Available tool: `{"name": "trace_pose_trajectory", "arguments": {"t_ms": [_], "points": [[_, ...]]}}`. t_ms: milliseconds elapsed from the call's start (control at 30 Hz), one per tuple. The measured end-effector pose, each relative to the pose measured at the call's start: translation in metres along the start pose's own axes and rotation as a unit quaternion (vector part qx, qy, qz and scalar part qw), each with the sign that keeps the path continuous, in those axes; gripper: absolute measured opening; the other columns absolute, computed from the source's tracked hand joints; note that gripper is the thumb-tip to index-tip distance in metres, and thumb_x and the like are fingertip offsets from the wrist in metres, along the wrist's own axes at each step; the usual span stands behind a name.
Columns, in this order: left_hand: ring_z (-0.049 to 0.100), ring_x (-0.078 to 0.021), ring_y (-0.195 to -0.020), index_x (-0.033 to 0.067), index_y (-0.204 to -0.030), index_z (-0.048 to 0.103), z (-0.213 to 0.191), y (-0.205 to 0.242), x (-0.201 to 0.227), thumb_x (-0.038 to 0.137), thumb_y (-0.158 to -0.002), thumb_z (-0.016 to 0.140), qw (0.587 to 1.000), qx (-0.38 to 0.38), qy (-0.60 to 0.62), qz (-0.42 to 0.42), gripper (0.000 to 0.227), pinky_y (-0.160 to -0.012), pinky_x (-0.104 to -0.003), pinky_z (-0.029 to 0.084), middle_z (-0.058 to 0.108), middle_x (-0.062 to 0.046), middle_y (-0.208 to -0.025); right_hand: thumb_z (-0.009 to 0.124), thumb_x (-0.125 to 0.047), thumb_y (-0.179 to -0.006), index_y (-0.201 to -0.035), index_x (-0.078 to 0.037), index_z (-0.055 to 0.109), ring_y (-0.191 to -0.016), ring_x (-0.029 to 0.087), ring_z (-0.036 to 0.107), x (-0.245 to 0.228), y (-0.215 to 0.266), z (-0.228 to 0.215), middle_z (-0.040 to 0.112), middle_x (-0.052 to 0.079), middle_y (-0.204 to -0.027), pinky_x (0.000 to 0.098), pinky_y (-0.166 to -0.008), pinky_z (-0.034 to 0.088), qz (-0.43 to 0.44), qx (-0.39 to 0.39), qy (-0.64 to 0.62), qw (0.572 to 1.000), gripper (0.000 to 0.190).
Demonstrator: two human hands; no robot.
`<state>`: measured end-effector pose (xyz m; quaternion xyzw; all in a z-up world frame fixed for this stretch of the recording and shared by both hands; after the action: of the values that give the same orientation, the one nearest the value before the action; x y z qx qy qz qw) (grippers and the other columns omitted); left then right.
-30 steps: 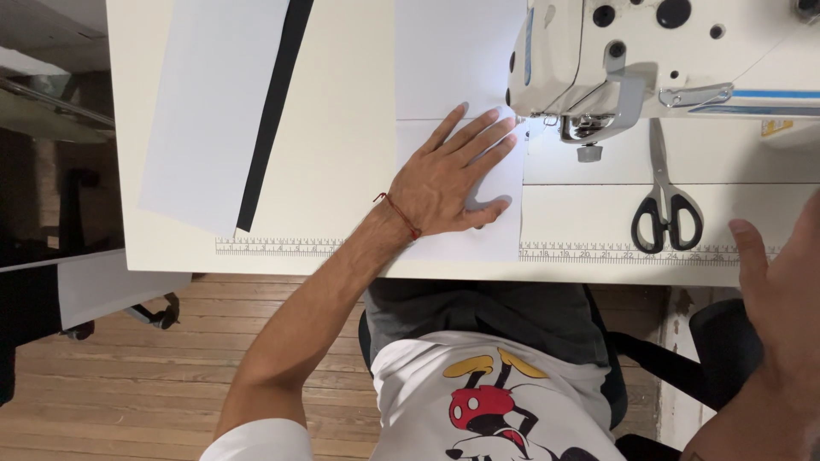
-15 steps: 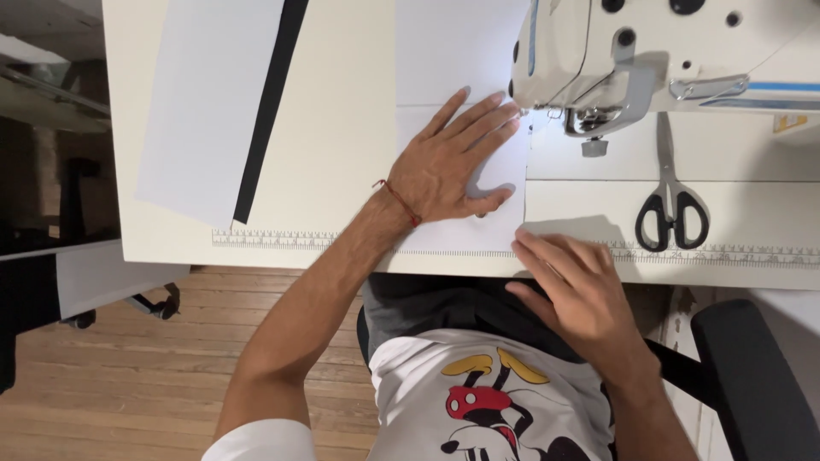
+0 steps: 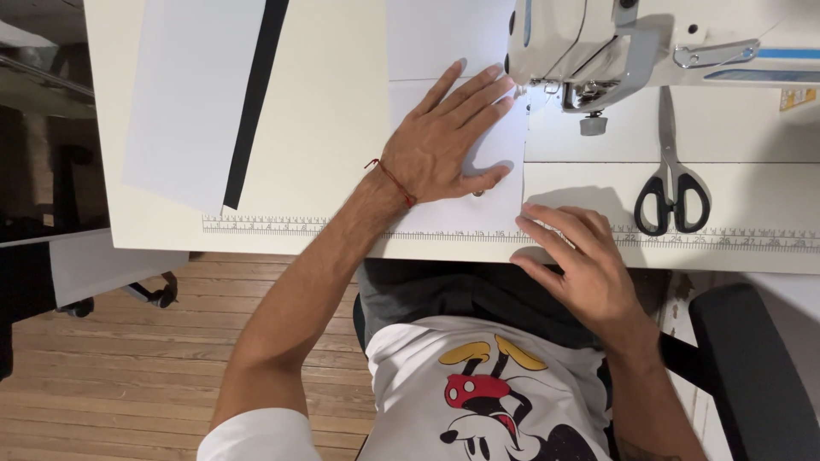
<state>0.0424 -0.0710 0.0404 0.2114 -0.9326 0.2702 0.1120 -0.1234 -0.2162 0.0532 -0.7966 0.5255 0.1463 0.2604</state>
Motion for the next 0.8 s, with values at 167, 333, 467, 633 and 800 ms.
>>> {"name": "trace_pose_trajectory", "arguments": {"t_ms": [167, 333, 467, 633, 800], "points": [[0.054, -0.0382, -0.165, -0.0039, -0.158, 0.069, 0.001, 0.000, -0.002, 0.058, -0.119, 0.069, 1.000, 0.004, 0.000, -0.001, 0.074, -0.144, -0.062, 0.030, 0.066, -0.021, -0.169, 0.092, -0.022, -0.103, -0.148, -0.006, 0.082, -0.135, 0.029, 0.063, -0.013, -0.003, -0.001, 0.077, 0.004, -0.158, 0.0440, -0.118, 0.056, -0.030, -0.017, 0.047, 0.998, 0.049], [0.053, -0.0371, -0.166, -0.0023, -0.160, 0.067, 0.004, 0.000, -0.003, 0.061, -0.119, 0.067, 1.000, -0.006, -0.001, -0.005, 0.075, -0.145, -0.061, 0.029, 0.065, -0.019, -0.171, 0.093, -0.024, -0.104, -0.145, -0.008, 0.085, -0.136, 0.028, 0.064, -0.015, 0.000, 0.001, 0.080, 0.002, -0.155, 0.0440, -0.114, 0.053, -0.033, -0.011, 0.090, 0.995, 0.045], [0.053, -0.0378, -0.165, -0.0032, -0.159, 0.068, 0.001, -0.002, -0.004, 0.057, -0.118, 0.070, 1.000, 0.000, 0.009, -0.004, 0.073, -0.144, -0.062, 0.029, 0.067, -0.020, -0.169, 0.096, -0.026, -0.103, -0.144, -0.010, 0.086, -0.135, 0.028, 0.065, -0.013, 0.001, 0.004, 0.080, 0.000, -0.155, 0.0446, -0.111, 0.052, -0.034, -0.007, 0.104, 0.994, 0.045], [0.054, -0.0383, -0.165, -0.0033, -0.161, 0.066, 0.001, -0.002, -0.006, 0.058, -0.119, 0.068, 1.000, 0.003, 0.016, -0.004, 0.075, -0.145, -0.063, 0.030, 0.067, -0.020, -0.168, 0.094, -0.028, -0.105, -0.141, -0.013, 0.088, -0.132, 0.026, 0.065, -0.011, 0.000, 0.005, 0.081, -0.003, -0.153, 0.0434, -0.109, 0.049, -0.030, -0.003, 0.117, 0.993, 0.039], [0.053, -0.0376, -0.164, -0.0037, -0.159, 0.067, 0.000, -0.006, -0.009, 0.059, -0.119, 0.067, 1.000, -0.003, 0.010, -0.008, 0.074, -0.144, -0.061, 0.029, 0.071, -0.019, -0.164, 0.095, -0.035, -0.105, -0.144, -0.012, 0.087, -0.130, 0.025, 0.065, -0.011, -0.005, 0.002, 0.081, -0.004, -0.154, 0.0437, -0.108, 0.049, -0.024, 0.003, 0.115, 0.993, 0.045]]}}
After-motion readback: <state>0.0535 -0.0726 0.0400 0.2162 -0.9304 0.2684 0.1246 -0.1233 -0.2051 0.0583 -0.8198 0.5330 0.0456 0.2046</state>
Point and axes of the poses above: each hand's wrist, its own y-axis away from the middle knuckle, its own z-axis out of the palm, x = y × z, the point moved 9 cm from there along -y, towards the middle knuckle
